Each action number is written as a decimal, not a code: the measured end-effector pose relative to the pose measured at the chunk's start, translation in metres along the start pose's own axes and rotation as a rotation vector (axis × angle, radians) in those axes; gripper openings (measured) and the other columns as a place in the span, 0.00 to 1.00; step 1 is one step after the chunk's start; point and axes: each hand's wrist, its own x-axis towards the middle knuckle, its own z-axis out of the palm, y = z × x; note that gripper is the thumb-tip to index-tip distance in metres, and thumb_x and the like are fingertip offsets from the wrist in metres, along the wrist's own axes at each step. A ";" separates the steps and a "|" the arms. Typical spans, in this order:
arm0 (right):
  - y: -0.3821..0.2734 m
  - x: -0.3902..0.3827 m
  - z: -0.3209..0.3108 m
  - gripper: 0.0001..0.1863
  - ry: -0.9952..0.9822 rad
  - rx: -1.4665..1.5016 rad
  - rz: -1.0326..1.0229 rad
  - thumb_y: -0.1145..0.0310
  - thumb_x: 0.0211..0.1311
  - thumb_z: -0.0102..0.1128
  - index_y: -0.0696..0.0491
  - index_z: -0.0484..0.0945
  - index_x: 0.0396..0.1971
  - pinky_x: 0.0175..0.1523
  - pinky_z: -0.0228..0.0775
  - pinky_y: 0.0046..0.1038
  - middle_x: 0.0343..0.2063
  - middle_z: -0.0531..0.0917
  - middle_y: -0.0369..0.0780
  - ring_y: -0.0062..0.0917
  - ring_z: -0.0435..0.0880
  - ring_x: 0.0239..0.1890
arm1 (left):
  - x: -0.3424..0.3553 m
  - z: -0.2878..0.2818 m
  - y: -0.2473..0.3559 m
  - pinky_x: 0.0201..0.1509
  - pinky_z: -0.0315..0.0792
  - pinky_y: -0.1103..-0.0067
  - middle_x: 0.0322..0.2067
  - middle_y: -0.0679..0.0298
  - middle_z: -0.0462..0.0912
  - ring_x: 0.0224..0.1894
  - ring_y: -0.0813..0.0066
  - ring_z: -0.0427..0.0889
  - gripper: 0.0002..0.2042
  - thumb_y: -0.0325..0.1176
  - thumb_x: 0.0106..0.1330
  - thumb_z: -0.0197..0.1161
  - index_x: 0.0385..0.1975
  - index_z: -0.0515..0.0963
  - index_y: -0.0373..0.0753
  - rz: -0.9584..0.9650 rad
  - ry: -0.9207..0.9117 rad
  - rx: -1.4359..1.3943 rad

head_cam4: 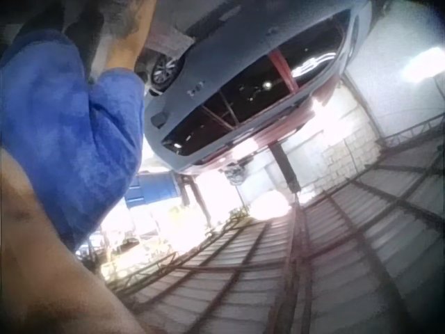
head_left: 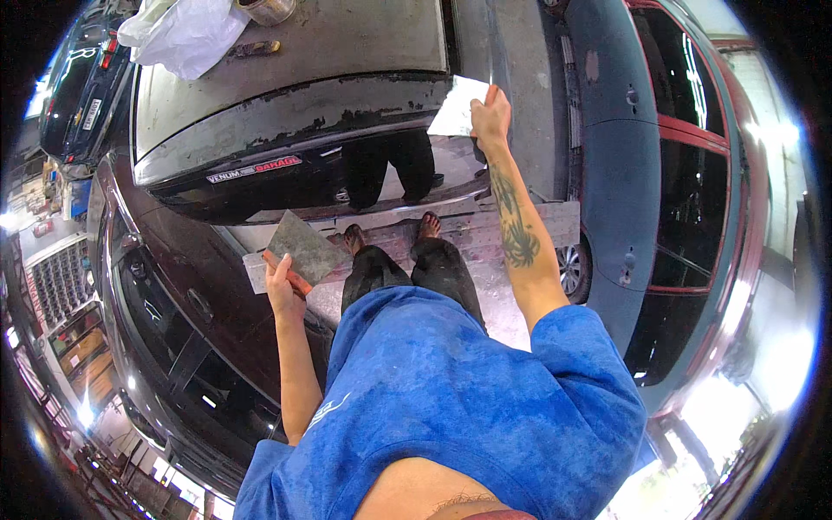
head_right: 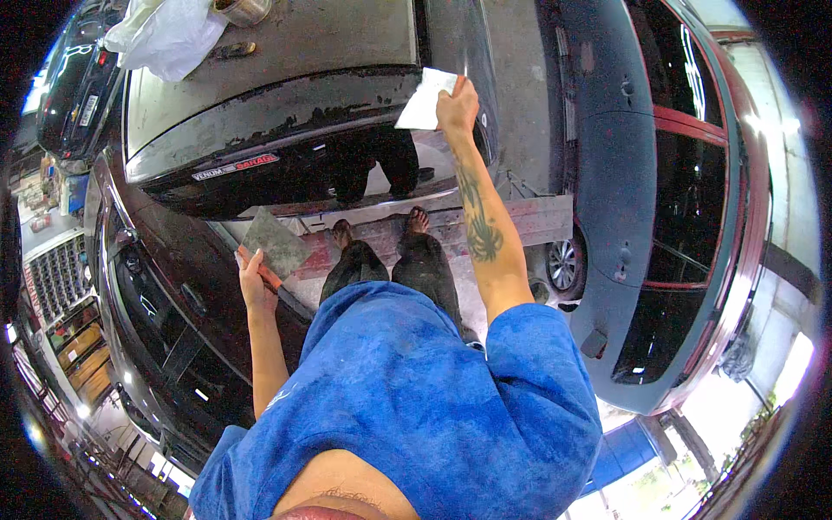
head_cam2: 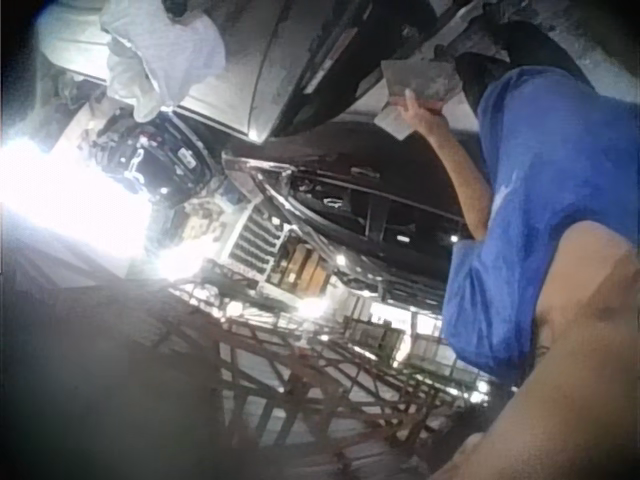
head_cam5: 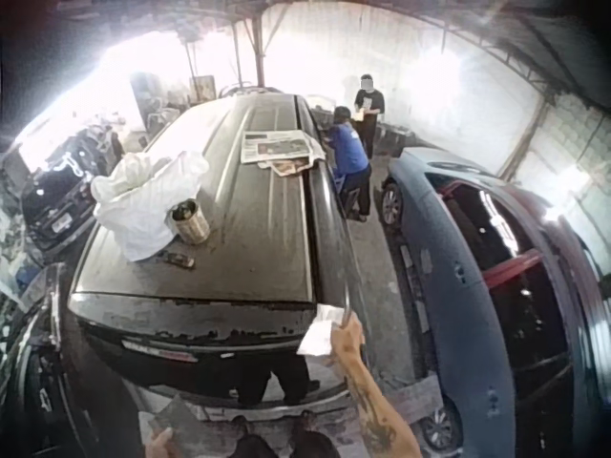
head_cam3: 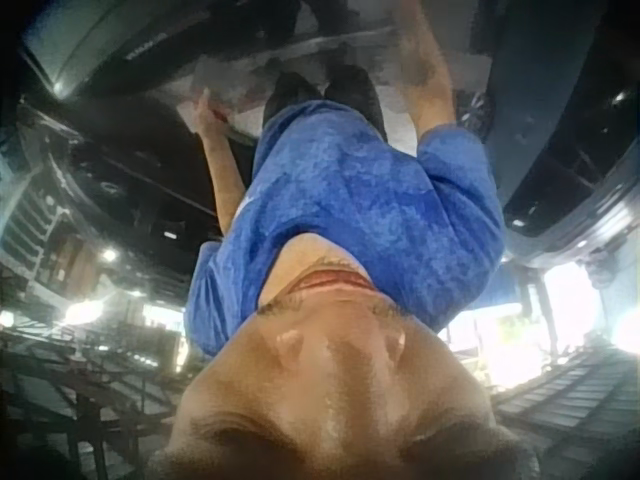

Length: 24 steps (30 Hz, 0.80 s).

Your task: The person applies body filler to the rear trunk lid of a black car using a putty knife and a metal spreader. They spread the filler across the surface, smooth it, and scrape off excess material. The person works on the trunk lid while standing on a wooden plank.

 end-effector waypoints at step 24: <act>0.009 -0.004 0.020 0.09 0.033 0.093 -0.088 0.74 0.49 0.58 0.62 0.69 0.27 0.25 0.75 0.37 0.25 0.79 0.49 0.39 0.82 0.21 | -0.002 0.011 0.002 0.21 0.74 0.81 0.31 0.66 0.81 0.19 0.76 0.78 0.15 0.29 0.66 0.58 0.52 0.72 0.34 -0.026 0.134 -0.051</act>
